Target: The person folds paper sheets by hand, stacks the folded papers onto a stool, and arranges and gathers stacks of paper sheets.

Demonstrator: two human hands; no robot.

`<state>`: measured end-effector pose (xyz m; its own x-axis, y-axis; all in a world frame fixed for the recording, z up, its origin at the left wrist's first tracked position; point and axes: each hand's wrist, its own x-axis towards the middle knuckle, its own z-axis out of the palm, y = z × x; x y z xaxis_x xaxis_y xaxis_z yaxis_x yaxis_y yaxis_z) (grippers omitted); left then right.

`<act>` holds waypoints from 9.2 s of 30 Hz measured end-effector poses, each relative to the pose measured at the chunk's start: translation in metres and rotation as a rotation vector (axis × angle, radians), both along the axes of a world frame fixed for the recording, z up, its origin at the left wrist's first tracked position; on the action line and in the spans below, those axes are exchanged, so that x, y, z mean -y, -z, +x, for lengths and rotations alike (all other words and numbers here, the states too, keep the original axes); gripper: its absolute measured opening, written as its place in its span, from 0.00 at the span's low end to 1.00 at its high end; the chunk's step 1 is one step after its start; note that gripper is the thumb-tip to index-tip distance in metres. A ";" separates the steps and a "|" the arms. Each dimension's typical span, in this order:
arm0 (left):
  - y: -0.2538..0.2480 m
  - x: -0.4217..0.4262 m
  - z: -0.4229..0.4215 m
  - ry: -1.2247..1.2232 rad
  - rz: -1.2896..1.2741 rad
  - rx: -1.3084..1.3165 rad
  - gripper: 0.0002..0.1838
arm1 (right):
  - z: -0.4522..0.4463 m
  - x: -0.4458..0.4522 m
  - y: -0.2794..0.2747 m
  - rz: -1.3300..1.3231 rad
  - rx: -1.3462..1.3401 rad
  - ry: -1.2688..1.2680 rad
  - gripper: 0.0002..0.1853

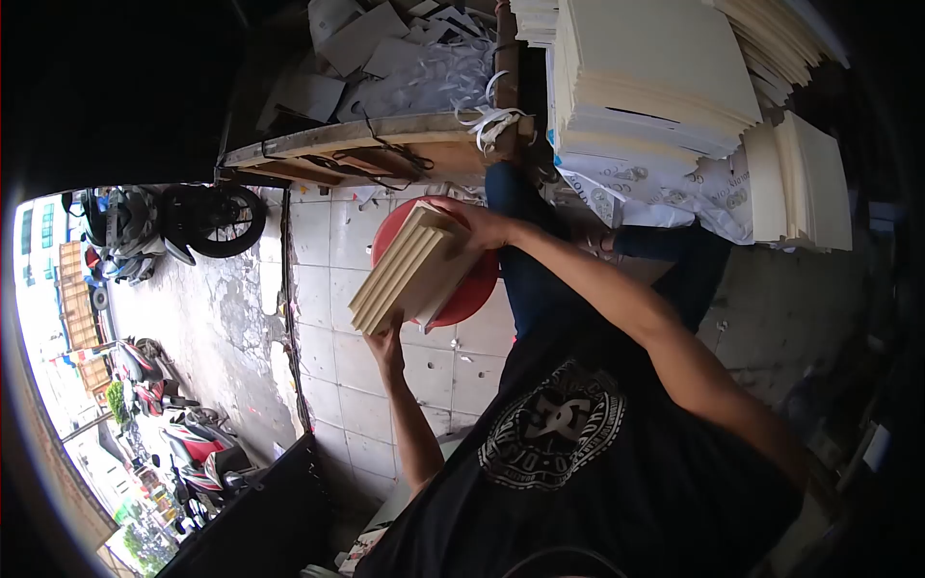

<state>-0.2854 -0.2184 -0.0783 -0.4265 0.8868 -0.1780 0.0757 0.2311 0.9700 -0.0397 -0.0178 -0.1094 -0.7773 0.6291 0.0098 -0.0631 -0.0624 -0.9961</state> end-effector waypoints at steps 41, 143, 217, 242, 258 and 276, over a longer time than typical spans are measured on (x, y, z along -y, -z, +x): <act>-0.064 -0.059 -0.058 0.265 -0.404 -0.058 0.24 | -0.065 0.108 -0.071 -0.595 0.153 0.523 0.28; -0.152 -0.567 0.276 0.587 -0.219 -0.024 0.27 | 0.279 0.186 -0.113 -0.320 0.555 0.995 0.18; -0.202 -0.014 0.120 0.138 0.367 0.111 0.41 | 0.231 0.106 -0.311 -0.122 -0.202 0.485 0.43; -0.293 -0.286 0.316 0.763 0.709 0.022 0.33 | 0.332 -0.042 -0.309 0.493 -0.136 0.896 0.35; -0.283 -0.311 0.289 0.674 0.906 -0.510 0.27 | 0.328 -0.041 -0.314 0.498 0.025 0.912 0.27; -0.363 -0.136 0.096 0.444 0.920 -0.345 0.16 | 0.227 -0.033 -0.382 0.865 -0.135 0.409 0.18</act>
